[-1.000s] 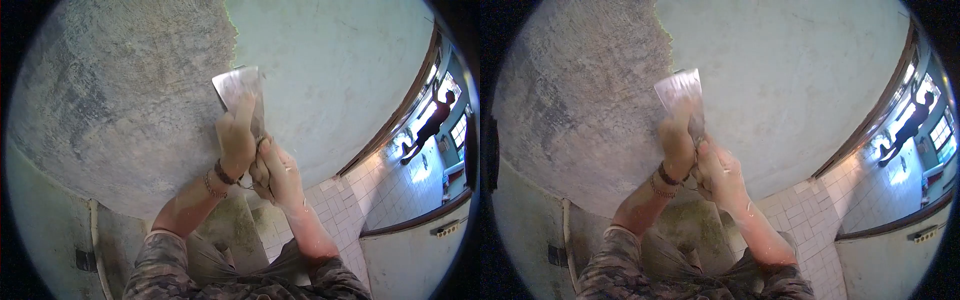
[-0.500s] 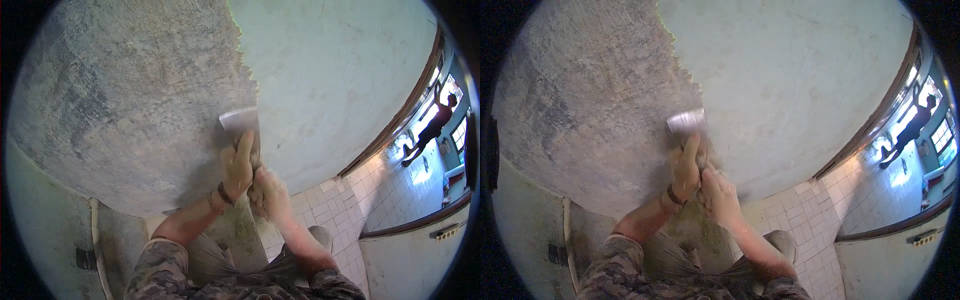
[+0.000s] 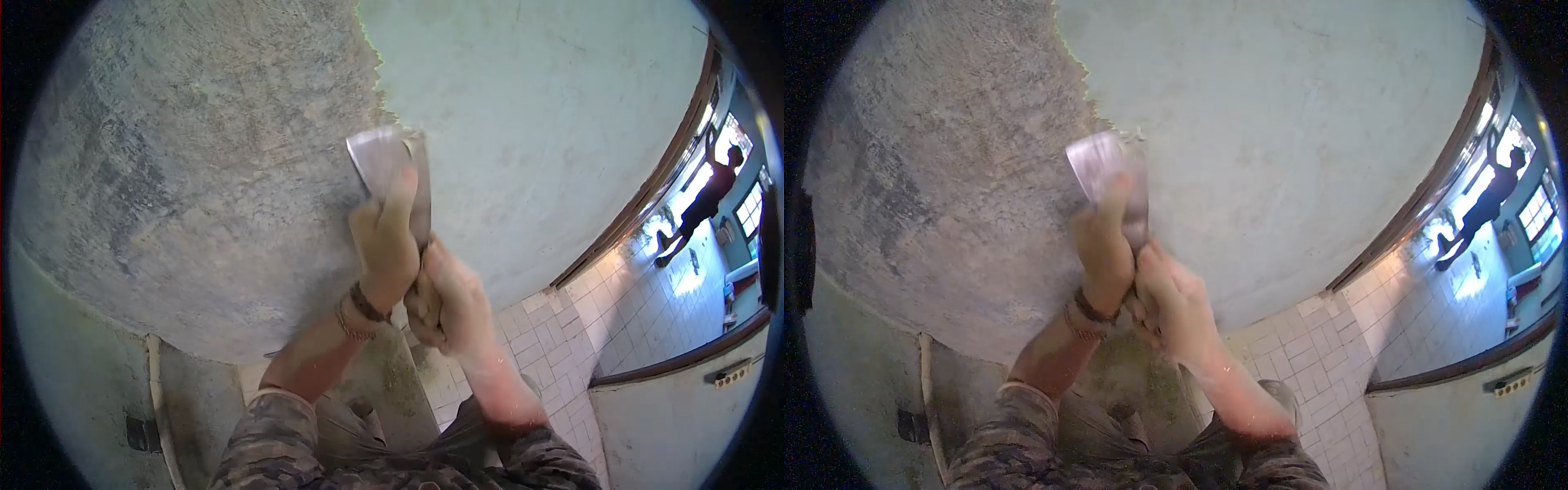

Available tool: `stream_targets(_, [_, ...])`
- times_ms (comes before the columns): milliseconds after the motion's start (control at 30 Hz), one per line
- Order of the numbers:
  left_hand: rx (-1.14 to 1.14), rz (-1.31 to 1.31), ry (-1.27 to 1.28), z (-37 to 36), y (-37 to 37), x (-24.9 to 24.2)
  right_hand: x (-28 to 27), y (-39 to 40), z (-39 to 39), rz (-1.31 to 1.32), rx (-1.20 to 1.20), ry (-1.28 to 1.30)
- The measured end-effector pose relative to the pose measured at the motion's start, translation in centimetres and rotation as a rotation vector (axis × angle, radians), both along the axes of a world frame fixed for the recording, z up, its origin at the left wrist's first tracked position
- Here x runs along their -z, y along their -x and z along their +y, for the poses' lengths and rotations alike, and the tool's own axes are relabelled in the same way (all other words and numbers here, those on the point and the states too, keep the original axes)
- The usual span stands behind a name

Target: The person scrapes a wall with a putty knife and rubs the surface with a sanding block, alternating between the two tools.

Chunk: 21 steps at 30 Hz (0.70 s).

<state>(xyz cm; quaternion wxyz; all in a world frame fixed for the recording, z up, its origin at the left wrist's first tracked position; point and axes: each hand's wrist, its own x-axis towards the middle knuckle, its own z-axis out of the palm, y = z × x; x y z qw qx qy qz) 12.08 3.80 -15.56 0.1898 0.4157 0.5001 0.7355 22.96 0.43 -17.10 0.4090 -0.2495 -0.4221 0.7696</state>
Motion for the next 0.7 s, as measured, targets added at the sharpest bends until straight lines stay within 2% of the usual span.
stream_targets(67, [0.139, -0.122, 0.059, 0.1, 0.2, -2.3, -0.7, -0.2, 0.4, 0.010, -0.005, 0.025])
stream_targets(100, [0.138, -0.122, 0.059, 0.0, 0.2, -1.1, -0.9, -0.2, 0.5, 0.031, -0.013, 0.041])
stream_targets(167, [0.027, -0.019, 0.004, -0.3, 0.1, 1.9, 1.3, -0.1, -0.8, -0.031, -0.004, 0.031])
stream_targets(233, [-0.012, -0.038, -0.047, 0.5, -0.4, 1.5, 1.6, 0.1, -0.4, -0.087, 0.011, 0.002])
stream_targets(300, [-0.050, -0.072, -0.066, 0.5, -0.2, -0.5, -0.9, 0.4, 0.7, -0.099, 0.049, -0.061])
stream_targets(367, [0.107, 0.041, 0.110, 0.5, 1.2, -5.0, -3.9, 0.4, 0.7, -0.053, 0.035, -0.018])
stream_targets(400, [0.105, 0.039, 0.110, 0.7, 1.4, -4.2, -4.8, 0.4, 0.7, -0.001, 0.022, 0.014])
stream_targets(467, [-0.113, 0.549, 0.005, 1.3, 1.9, -1.1, -2.5, 0.3, 0.2, -0.045, 0.033, -0.008])
stream_targets(500, [-0.117, 0.550, 0.000, 1.0, 1.5, 0.0, -1.5, 0.2, -0.8, -0.040, 0.034, 0.022])
stream_targets(567, [0.100, -0.048, -0.127, 0.3, 0.2, 0.6, -1.8, 0.4, -0.9, -0.029, 0.039, 0.039])
stream_targets(600, [0.105, -0.047, -0.131, 1.2, 0.8, 0.3, -2.5, 0.5, -0.4, -0.031, 0.058, -0.045])
stream_targets(667, [-0.198, 0.616, -0.327, 2.7, 2.0, -2.9, -4.8, 0.5, 0.2, -0.047, 0.081, -0.110])
stream_targets(700, [-0.196, 0.607, -0.319, 2.4, 2.0, -4.1, -6.7, 0.8, 0.6, 0.003, 0.072, -0.092])
